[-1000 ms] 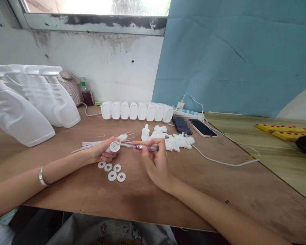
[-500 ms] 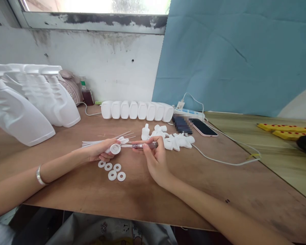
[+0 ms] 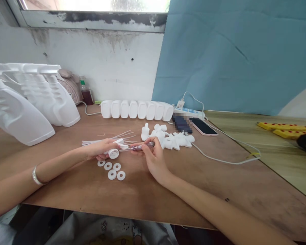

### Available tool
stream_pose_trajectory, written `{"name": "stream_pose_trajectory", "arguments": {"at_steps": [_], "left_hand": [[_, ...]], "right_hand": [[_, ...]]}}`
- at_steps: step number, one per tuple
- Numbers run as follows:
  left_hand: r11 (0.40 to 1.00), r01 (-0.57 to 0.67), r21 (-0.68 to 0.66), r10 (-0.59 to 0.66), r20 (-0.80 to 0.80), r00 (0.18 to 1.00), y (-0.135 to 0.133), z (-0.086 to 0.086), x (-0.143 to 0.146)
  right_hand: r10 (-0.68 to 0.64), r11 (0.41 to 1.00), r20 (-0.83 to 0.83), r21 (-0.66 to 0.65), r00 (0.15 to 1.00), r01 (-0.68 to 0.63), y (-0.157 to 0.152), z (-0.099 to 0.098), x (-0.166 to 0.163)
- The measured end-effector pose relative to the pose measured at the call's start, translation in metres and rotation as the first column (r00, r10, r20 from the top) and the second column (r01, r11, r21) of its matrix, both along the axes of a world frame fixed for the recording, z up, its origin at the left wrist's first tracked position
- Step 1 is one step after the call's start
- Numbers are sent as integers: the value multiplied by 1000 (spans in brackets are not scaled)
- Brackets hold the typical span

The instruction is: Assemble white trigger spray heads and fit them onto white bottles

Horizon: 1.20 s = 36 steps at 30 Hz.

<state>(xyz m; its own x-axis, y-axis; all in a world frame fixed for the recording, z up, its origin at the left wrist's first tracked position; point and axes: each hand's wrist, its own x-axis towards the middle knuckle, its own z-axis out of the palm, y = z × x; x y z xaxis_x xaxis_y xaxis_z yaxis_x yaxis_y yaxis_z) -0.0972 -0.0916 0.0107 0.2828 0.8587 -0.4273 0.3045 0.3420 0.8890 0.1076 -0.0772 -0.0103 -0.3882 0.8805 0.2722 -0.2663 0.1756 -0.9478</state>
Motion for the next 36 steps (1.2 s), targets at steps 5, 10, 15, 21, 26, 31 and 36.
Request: {"name": "stream_pose_trajectory", "arguments": {"at_steps": [5,10,15,21,26,31,36], "left_hand": [[997,8,77,0,-103,995,-8,9,6],[990,3,139,23,-184,983,-7,2,6],[942,-12,336,97,-237,967,-8,-6,7],[876,36,481,136,-317,939,-9,-6,6],[872,-6,490,197,-339,920,-8,-6,4],[886,-123,446,213,-158,964,-9,-5,5],[962,-187,199,142,221,965,-3,-9,5]], "right_hand": [[29,999,22,-29,999,-28,-2,-1,-1],[16,999,44,-30,999,-15,-2,-2,-1],[9,999,51,-35,999,-7,-1,-3,-1],[-3,999,80,-51,997,7,-2,-1,-1],[-39,997,91,-67,995,45,0,-2,0],[-63,995,111,-76,992,71,0,-2,1],[-8,991,114,-133,993,24,-1,-2,0]]}}
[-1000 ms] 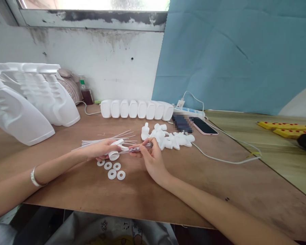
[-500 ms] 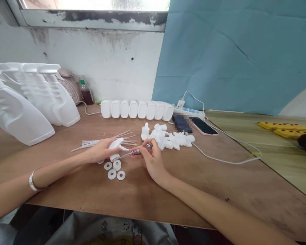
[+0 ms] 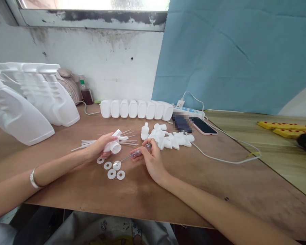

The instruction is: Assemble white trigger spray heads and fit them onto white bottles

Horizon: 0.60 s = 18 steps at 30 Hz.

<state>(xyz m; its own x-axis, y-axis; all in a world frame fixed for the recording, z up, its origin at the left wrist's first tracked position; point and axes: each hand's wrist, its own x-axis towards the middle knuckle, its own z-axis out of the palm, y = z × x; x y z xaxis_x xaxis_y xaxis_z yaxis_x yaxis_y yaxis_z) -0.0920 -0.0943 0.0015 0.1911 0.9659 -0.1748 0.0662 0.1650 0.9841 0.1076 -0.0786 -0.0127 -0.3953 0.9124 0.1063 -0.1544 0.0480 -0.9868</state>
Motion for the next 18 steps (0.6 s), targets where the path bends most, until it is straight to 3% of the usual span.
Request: {"name": "stream_pose_trajectory", "arguments": {"at_steps": [4,8,12,18], "left_hand": [[988,63,-142,-21,278,960,4,0,-2],[975,28,-222,46,320,946,3,5,-1],[975,30,-218,44,328,944,1,8,-1],[969,94,-229,-46,208,977,-3,7,-1]], "right_hand": [[15,994,-28,-109,1000,-18,3,-3,-1],[54,991,4,-124,999,-53,6,-7,-1],[16,994,244,105,970,-43,5,-10,1],[-21,913,433,375,901,-159,-2,-10,3]]}}
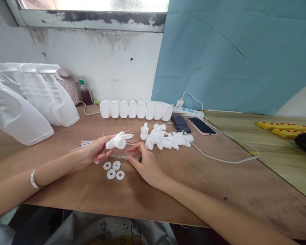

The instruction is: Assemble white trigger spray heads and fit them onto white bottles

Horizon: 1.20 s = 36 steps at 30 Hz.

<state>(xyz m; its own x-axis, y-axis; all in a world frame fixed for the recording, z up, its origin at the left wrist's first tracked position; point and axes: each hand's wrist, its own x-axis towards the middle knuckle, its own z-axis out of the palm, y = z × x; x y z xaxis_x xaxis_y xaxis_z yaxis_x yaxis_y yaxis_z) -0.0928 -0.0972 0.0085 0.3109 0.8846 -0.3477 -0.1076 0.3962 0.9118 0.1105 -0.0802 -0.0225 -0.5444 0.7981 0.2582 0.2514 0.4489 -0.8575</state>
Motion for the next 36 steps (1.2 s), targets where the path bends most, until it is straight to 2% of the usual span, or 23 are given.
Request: {"name": "stream_pose_trajectory", "arguments": {"at_steps": [2,3,6,9,12,14,16,19,23,26,28,30,33,36], "left_hand": [[999,46,-5,-46,-28,999,-2,1,2],[997,71,-1,-71,-34,997,-3,2,3],[991,128,32,-126,-51,991,-8,3,6],[982,185,50,-182,-52,982,-11,1,8],[966,257,29,-256,-36,966,-11,-4,8],[956,293,17,-293,-32,956,-10,-6,7],[948,319,10,-318,-19,948,-8,-7,6],[952,304,12,-304,-13,953,-6,-5,5],[970,241,32,-240,-43,970,-4,-2,4],[975,218,39,-215,-58,975,-4,-1,4],[976,214,51,-210,-67,975,-4,-2,4],[975,212,68,-207,-74,975,-5,-3,5],[974,210,91,-204,-71,976,-6,-3,5],[972,209,105,-204,-60,977,-7,-2,5]], "right_hand": [[-49,981,1,189,999,48,-1,1,0],[-72,949,-7,307,997,71,-2,2,0],[-114,784,4,614,993,88,-4,5,0],[-131,651,65,758,989,36,-4,7,1],[-37,602,95,796,995,-53,-2,9,2],[24,602,74,795,997,-73,0,10,2],[26,626,28,779,999,-38,2,12,3],[-102,669,-56,735,993,110,7,18,6],[-325,683,-111,660,939,314,31,35,17],[-447,740,-50,540,893,400,66,56,27],[-509,782,49,443,859,438,93,70,32],[-591,777,177,385,787,498,119,80,33],[-655,743,363,469,663,477,148,84,27],[-654,748,452,504,607,431,165,79,17]]}}
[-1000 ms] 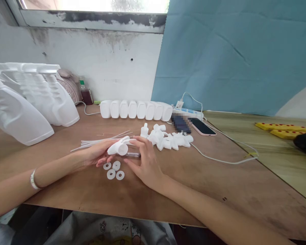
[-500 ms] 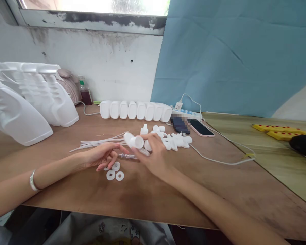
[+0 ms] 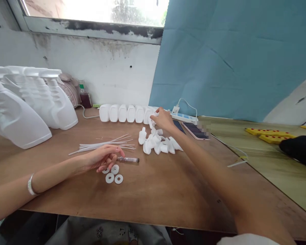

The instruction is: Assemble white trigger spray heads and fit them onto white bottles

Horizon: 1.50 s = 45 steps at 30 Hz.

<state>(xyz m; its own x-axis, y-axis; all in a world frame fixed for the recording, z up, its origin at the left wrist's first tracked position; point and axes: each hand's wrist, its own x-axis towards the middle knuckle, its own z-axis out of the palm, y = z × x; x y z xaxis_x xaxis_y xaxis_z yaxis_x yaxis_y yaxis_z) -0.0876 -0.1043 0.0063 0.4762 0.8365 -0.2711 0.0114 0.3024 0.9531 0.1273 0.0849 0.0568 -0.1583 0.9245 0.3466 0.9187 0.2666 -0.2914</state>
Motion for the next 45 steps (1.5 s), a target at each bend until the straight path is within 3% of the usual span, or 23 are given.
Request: {"name": "stream_pose_trajectory", "arguments": {"at_steps": [10,14,21,30,36,37,38,40,41,43,45], "left_hand": [[1000,-24,10,24,15,1000,0,-1,0],[1000,-24,0,24,6,1000,1,-2,1],[1000,-26,-9,26,-1,1000,2,-4,-1],[995,-94,-32,93,-8,996,2,5,-2],[982,-167,87,170,-21,985,11,22,-15],[975,-187,123,193,-40,980,14,27,-19],[963,-203,177,218,-67,974,18,34,-24],[912,-218,348,286,-156,946,22,55,-35],[858,-215,467,345,-214,914,24,68,-41],[667,-142,731,540,-343,769,24,99,-54],[398,13,917,810,-358,465,20,129,-68]], "right_hand": [[85,979,213,-201,973,-42,8,-9,-26],[144,949,250,-308,957,-63,5,-10,-26],[199,927,263,-363,944,-94,1,-6,-26],[118,986,314,-152,942,-73,-6,-2,-30],[115,974,255,162,960,-159,-56,0,-41],[145,953,247,227,958,-202,-70,-3,-41],[223,883,241,360,945,-300,-84,-8,-42],[400,694,293,522,868,-496,-111,-21,-40],[478,595,323,565,817,-572,-124,-28,-39],[580,445,381,592,720,-672,-145,-45,-35],[640,344,429,582,638,-737,-157,-59,-33]]}}
